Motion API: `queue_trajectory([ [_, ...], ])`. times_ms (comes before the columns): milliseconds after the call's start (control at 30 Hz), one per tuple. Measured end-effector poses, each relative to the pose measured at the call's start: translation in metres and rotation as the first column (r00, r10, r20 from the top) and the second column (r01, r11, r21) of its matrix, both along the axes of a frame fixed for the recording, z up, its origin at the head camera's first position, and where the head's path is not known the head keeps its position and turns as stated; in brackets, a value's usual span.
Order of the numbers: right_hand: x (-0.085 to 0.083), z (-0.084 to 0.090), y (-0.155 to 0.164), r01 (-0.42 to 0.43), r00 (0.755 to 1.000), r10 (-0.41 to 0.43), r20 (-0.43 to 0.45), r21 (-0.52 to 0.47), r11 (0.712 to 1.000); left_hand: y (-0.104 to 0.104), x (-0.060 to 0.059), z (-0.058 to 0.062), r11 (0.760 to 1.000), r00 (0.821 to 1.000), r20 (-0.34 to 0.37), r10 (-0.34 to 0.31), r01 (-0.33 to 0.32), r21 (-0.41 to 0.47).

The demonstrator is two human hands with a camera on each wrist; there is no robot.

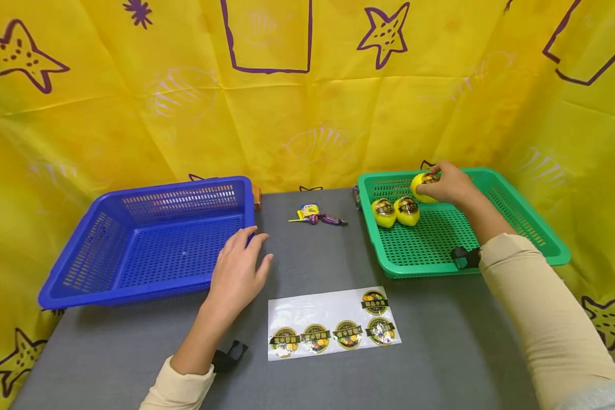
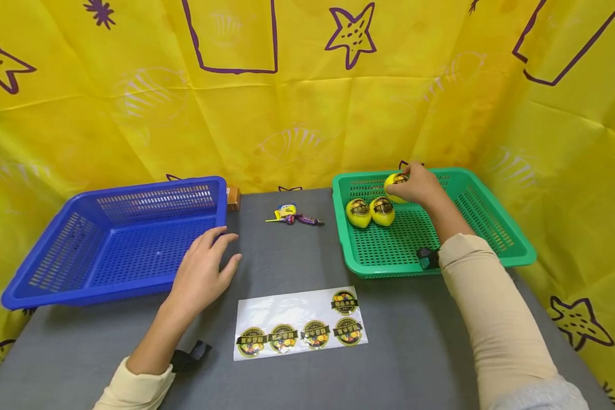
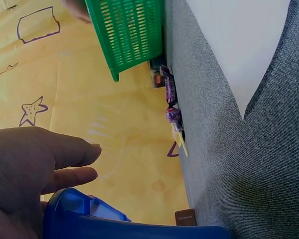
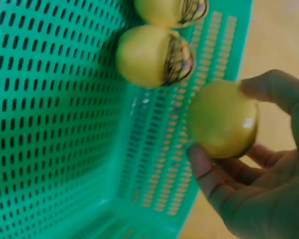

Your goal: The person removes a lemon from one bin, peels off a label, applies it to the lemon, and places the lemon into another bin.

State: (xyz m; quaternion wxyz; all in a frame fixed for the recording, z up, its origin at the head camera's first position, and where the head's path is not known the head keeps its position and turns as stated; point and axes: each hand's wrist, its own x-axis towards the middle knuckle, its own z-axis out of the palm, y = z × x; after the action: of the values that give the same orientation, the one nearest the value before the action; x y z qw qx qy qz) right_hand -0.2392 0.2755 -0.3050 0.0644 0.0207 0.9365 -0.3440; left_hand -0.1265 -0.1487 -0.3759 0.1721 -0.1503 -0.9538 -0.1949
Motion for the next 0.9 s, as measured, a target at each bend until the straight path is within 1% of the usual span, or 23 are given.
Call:
queue_trajectory([
  [100, -0.010, -0.010, 0.009, -0.005, 0.999, 0.001, 0.040, 0.087, 0.996, -0.002, 0.000, 0.000, 1.000, 1.000, 0.005, 0.003, -0.003, -0.010],
  [267, -0.024, -0.023, 0.016, -0.079, 0.987, 0.048, 0.151, 0.211, 0.974, -0.004, 0.000, 0.000, 1.000, 1.000, 0.022, 0.000, 0.001, -0.018],
  [367, -0.029, -0.032, 0.020, -0.086, 0.976, 0.035, 0.217, 0.230, 0.970, -0.003, -0.001, 0.000, 1.000, 0.999, 0.033, -0.005, 0.006, -0.024],
  [467, -0.030, -0.042, 0.026, -0.062, 0.967, 0.009, 0.254, 0.199, 0.978, -0.002, -0.001, 0.001, 1.000, 0.999, 0.038, -0.008, 0.009, -0.028],
  [567, -0.030, -0.052, 0.031, -0.046, 0.970, 0.004, 0.245, 0.165, 0.985, -0.002, -0.002, 0.001, 0.999, 0.999, 0.043, -0.008, 0.010, -0.034],
  [633, -0.030, -0.055, 0.033, -0.045, 0.975, 0.009, 0.220, 0.159, 0.986, -0.002, -0.002, 0.001, 0.999, 0.999, 0.037, -0.008, 0.009, -0.037],
  [800, -0.031, -0.056, 0.029, -0.050, 0.981, 0.019, 0.195, 0.155, 0.987, -0.003, -0.002, 0.001, 0.999, 1.000, 0.025, -0.006, 0.007, -0.048],
  [900, -0.032, -0.057, 0.027, -0.050, 0.982, 0.017, 0.191, 0.168, 0.984, -0.003, -0.001, 0.001, 0.999, 0.999, 0.033, -0.007, 0.009, -0.047],
])
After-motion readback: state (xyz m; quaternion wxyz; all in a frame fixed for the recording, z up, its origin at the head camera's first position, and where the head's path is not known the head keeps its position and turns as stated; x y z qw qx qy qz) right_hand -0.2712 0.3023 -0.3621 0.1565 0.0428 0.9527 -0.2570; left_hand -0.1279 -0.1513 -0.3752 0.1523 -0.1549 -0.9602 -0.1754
